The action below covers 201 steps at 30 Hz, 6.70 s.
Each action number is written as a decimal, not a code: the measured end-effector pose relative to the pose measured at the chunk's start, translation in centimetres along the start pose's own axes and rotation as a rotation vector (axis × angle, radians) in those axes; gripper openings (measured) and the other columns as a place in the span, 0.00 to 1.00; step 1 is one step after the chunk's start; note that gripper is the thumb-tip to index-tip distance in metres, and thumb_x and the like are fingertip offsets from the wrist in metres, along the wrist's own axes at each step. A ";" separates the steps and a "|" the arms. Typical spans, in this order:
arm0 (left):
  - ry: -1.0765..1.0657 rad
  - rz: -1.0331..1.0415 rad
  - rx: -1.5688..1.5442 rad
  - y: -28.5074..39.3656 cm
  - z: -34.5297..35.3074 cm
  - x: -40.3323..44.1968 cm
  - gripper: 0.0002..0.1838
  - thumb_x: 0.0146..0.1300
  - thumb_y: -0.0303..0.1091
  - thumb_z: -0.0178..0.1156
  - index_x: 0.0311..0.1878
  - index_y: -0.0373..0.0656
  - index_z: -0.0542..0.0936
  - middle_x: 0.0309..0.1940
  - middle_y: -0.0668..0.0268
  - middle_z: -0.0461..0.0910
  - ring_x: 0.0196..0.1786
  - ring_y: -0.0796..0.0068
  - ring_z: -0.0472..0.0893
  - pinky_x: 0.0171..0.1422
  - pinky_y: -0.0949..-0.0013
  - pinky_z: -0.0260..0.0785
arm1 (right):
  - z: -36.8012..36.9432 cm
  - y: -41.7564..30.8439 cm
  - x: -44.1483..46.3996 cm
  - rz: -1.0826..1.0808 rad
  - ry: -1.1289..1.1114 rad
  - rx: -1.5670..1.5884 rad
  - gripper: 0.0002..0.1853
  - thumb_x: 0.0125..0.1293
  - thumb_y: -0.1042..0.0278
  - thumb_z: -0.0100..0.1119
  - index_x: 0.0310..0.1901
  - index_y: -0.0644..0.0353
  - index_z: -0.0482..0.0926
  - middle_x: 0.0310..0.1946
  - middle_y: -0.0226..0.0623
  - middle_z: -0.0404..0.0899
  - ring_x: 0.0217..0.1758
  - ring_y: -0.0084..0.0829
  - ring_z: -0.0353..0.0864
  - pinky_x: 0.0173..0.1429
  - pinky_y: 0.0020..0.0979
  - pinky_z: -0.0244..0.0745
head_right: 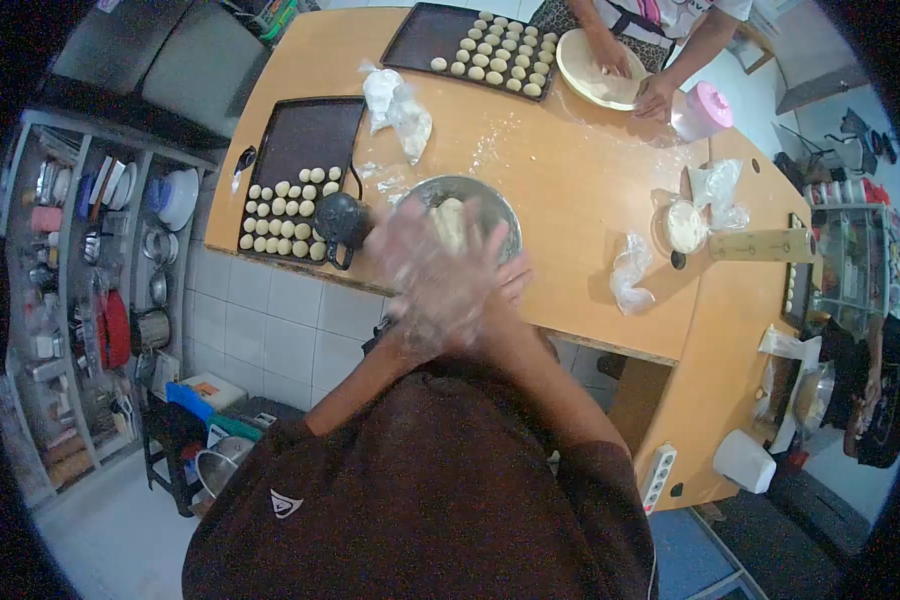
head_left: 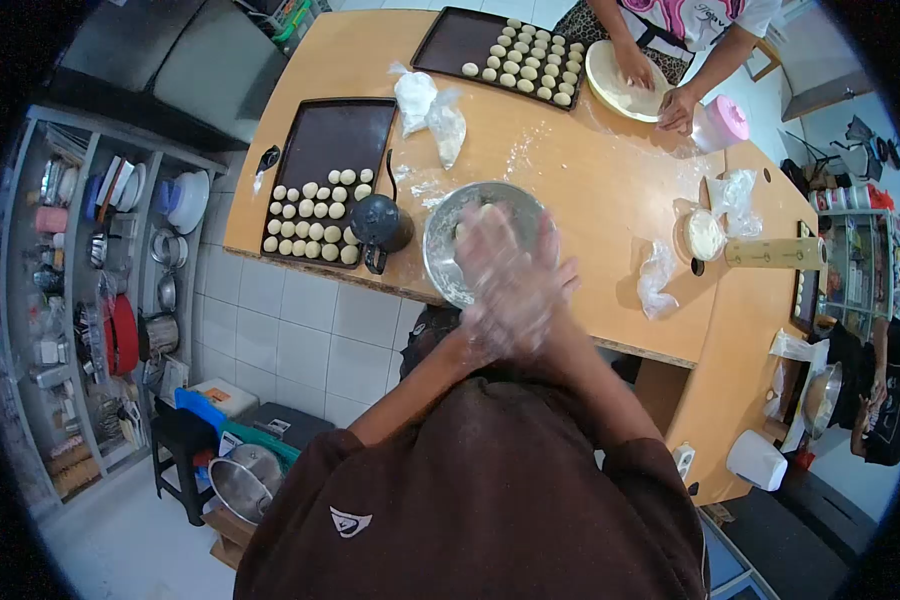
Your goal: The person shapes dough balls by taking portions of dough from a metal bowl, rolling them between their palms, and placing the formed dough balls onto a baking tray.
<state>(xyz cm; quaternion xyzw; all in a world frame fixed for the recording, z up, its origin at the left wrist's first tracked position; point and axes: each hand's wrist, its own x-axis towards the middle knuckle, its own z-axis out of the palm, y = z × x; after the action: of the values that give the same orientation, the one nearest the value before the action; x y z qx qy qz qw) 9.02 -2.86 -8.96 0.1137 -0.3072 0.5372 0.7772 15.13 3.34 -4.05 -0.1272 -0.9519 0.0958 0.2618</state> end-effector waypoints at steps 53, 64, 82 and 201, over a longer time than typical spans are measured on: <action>0.858 -0.148 0.743 1.7 1.8 2.6 0.54 0.58 0.83 0.30 0.80 0.61 0.36 0.81 0.60 0.38 0.82 0.58 0.39 0.80 0.44 0.30 | 0.0 -3.0 0.0 -0.004 0.153 0.044 0.43 0.67 0.24 0.29 0.72 0.47 0.64 0.77 0.54 0.47 0.81 0.55 0.38 0.75 0.66 0.21; 0.145 0.405 0.877 1.2 1.1 4.6 0.49 0.65 0.76 0.34 0.79 0.60 0.30 0.81 0.62 0.38 0.82 0.57 0.35 0.81 0.48 0.35 | -1.4 -2.5 1.7 -0.158 0.188 0.049 0.37 0.69 0.26 0.28 0.66 0.39 0.74 0.76 0.53 0.49 0.82 0.54 0.37 0.76 0.64 0.22; 0.690 -0.010 0.474 3.6 4.8 5.0 0.46 0.66 0.75 0.29 0.79 0.60 0.34 0.80 0.57 0.40 0.82 0.59 0.38 0.81 0.49 0.30 | -0.1 2.1 -1.5 0.278 0.121 0.161 0.39 0.68 0.27 0.30 0.73 0.39 0.63 0.77 0.51 0.48 0.81 0.53 0.44 0.76 0.65 0.28; 0.819 0.011 0.798 4.5 3.9 3.3 0.42 0.71 0.63 0.41 0.78 0.46 0.47 0.79 0.60 0.48 0.80 0.64 0.50 0.82 0.59 0.43 | 2.9 0.4 -0.8 0.030 0.261 0.055 0.32 0.73 0.51 0.36 0.74 0.59 0.58 0.75 0.51 0.53 0.80 0.48 0.48 0.77 0.66 0.24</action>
<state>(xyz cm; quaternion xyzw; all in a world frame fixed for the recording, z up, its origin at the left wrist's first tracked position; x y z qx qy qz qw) 4.34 -0.52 -4.63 0.1792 0.2452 0.6158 0.7271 14.32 3.17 -6.95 -0.1453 -0.9047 0.1085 0.3855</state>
